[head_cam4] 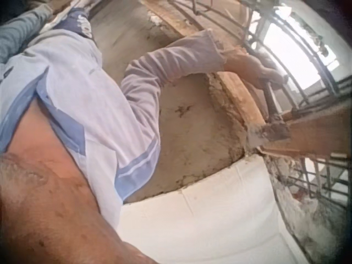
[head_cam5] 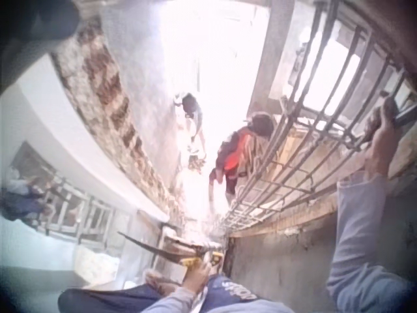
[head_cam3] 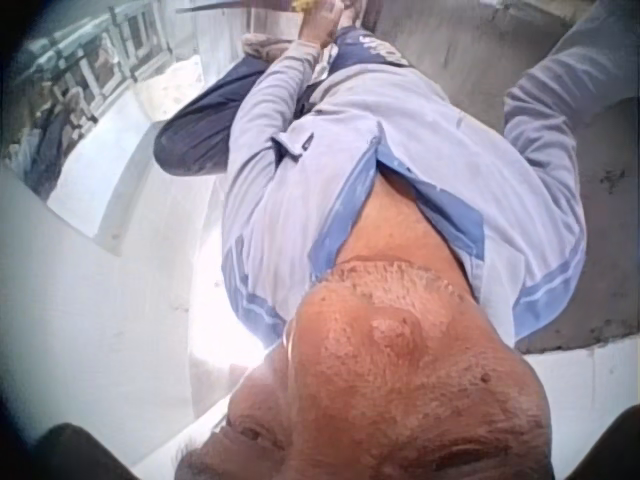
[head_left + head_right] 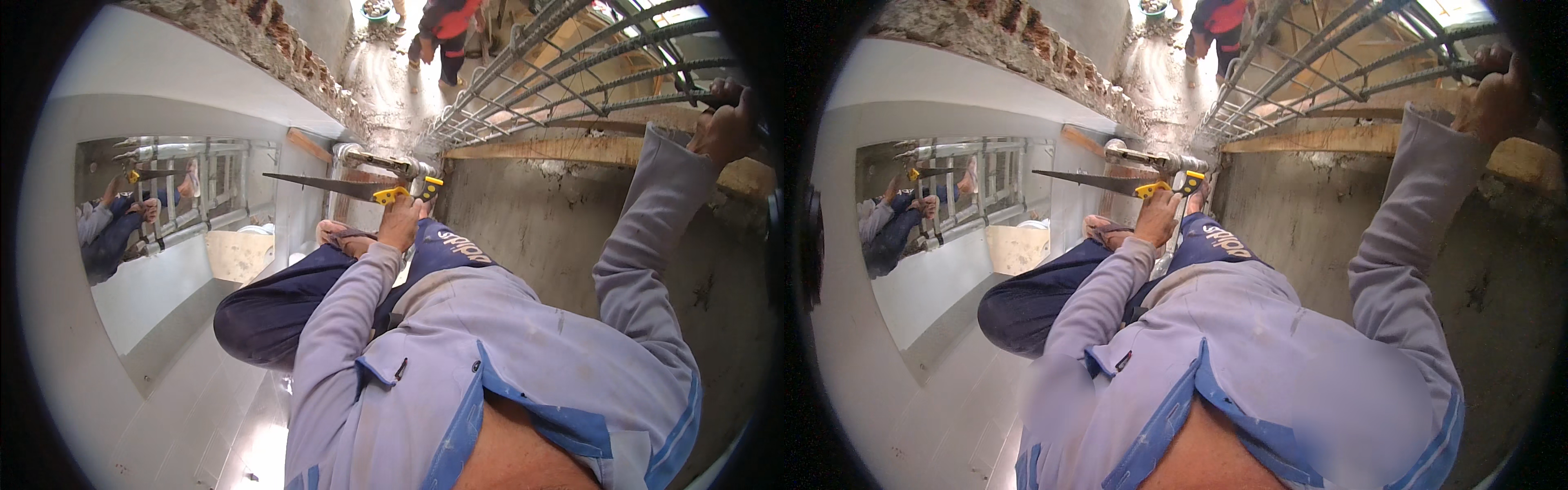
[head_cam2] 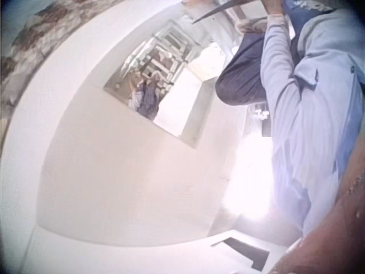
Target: The person uses a hand saw to cut a piece of wood and then hammers it into place on a metal scaffolding structure. They adjust the wood and hammer it multiple times to secure it as part of a construction formwork setup.
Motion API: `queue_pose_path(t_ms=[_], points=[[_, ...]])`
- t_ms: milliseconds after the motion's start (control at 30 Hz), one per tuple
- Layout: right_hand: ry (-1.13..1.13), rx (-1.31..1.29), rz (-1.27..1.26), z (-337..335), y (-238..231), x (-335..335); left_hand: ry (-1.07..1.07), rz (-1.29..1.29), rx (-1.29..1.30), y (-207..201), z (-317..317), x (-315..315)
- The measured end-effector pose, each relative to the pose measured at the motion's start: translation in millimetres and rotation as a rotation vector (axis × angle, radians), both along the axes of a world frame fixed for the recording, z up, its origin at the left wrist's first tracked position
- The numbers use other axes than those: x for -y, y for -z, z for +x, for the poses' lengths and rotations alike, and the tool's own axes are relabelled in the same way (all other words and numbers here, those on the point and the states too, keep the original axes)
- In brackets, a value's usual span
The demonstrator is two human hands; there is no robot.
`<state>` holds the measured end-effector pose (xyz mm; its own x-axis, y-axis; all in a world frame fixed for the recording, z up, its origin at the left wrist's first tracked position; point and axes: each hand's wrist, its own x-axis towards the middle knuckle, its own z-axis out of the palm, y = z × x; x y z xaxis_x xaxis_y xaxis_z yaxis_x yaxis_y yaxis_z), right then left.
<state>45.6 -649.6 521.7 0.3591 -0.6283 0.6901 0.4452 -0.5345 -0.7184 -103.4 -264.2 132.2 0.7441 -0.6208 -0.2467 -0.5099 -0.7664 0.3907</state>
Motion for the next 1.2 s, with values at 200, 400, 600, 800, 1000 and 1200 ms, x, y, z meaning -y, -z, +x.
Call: queue_pose_path(t_ms=[200, 400, 600, 800, 1000, 1200], points=[[-0.088, -0.054, 0.083, -6.6, -5.0, 12.7, -0.446, -0.344, 0.011, 17.9, 7.6, 21.5], [-0.157, 0.028, 0.108, -27.0, 10.7, 32.0, -1.722, -0.649, -0.288, 56.0, 0.1, 4.5], [-0.15, 0.048, 0.148, -28.7, 5.1, 24.3, -1.945, -0.978, -0.859, 83.6, 23.3, 8.5], [-0.193, 0.029, 0.161, -12.8, 7.8, 5.4, -1.892, -1.015, -0.948, 223.8, 3.3, -26.6], [-0.113, 0.018, 0.124, -30.2, 4.9, 18.5, -1.953, -0.577, -0.844, 188.7, 5.5, -4.6], [-0.173, 0.03, 0.079, -21.7, 7.8, 16.6, -1.751, -0.506, -1.075, 193.5, 2.5, -20.6]])
